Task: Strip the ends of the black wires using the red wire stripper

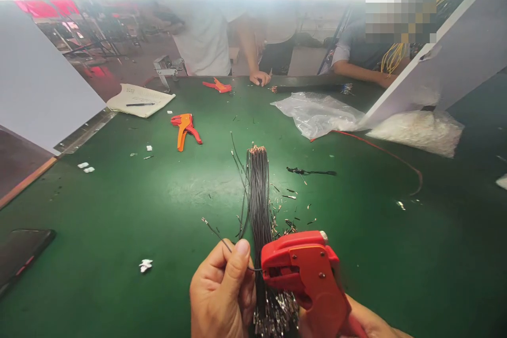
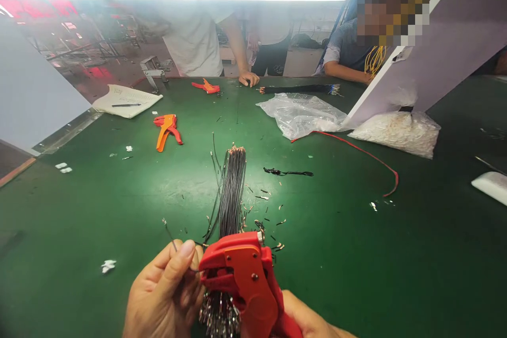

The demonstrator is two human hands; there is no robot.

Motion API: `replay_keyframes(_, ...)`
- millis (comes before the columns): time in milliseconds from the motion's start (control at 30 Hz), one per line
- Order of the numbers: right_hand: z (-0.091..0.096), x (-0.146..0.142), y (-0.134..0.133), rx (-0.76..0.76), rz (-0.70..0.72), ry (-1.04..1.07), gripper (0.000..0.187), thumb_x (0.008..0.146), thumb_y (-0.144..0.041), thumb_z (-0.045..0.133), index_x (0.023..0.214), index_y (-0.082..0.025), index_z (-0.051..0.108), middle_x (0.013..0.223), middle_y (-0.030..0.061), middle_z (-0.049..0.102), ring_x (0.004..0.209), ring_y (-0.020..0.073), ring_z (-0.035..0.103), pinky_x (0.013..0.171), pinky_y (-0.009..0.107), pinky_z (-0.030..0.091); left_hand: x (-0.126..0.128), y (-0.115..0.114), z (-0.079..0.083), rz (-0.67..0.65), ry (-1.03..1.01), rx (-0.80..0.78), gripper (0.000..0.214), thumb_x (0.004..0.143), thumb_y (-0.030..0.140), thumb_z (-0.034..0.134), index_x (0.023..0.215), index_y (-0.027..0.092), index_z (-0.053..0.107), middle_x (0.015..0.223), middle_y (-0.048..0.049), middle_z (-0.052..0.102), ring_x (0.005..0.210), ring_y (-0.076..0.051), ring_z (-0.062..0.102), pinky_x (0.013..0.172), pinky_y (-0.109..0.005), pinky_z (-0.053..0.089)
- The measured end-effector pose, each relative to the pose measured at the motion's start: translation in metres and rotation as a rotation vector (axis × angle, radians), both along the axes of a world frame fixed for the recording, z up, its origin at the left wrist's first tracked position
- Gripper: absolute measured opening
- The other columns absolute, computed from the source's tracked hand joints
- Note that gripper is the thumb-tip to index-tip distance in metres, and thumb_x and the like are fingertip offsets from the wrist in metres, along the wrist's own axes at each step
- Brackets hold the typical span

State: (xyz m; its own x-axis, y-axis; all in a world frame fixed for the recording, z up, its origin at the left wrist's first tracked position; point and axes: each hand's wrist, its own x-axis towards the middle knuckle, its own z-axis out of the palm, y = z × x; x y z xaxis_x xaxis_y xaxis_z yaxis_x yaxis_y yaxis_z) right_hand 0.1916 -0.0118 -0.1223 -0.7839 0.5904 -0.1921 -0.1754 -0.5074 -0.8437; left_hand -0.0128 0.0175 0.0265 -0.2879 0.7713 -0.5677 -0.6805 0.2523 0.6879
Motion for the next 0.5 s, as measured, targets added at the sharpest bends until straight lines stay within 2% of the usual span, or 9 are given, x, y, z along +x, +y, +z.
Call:
replay_keyframes(167,0.003,0.004,0.002,0.033,0.010,-0.042,0.030,0.097,-0.035,0.064,0.120,-0.017,0.061,0.104,0.0048,0.068,0.083,0.0191,0.068,0.073,0.037,0.059,0.001,-0.001,-0.001,0.027,-0.002,-0.028,0.054,0.048,0.046,0.097,0.052,0.016,0.052,0.041,0.0090,0.043,0.036,-0.001,0.035,0.037,-0.012,0.030)
replay_keyframes(400,0.010,0.001,0.011,0.071,0.035,-0.083,0.024,0.097,-0.038,0.063,0.106,-0.016,0.064,0.095,0.0023,0.067,0.076,0.0167,0.065,0.069,0.034,0.057,0.001,-0.002,-0.002,0.019,0.023,-0.007,0.055,0.053,0.047,0.095,0.054,0.017,0.049,0.042,0.0088,0.044,0.037,-0.001,0.032,0.037,-0.012,0.026)
replay_keyframes(500,0.024,-0.003,0.016,0.067,0.045,-0.098,0.032,0.088,-0.046,0.071,0.090,-0.015,0.063,0.081,-0.0007,0.062,0.064,0.0127,0.057,0.060,0.028,0.049,0.000,-0.003,-0.005,0.012,0.016,0.016,0.053,0.055,0.045,0.095,0.055,0.017,0.051,0.047,0.0076,0.048,0.040,-0.002,0.033,0.039,-0.013,0.027)
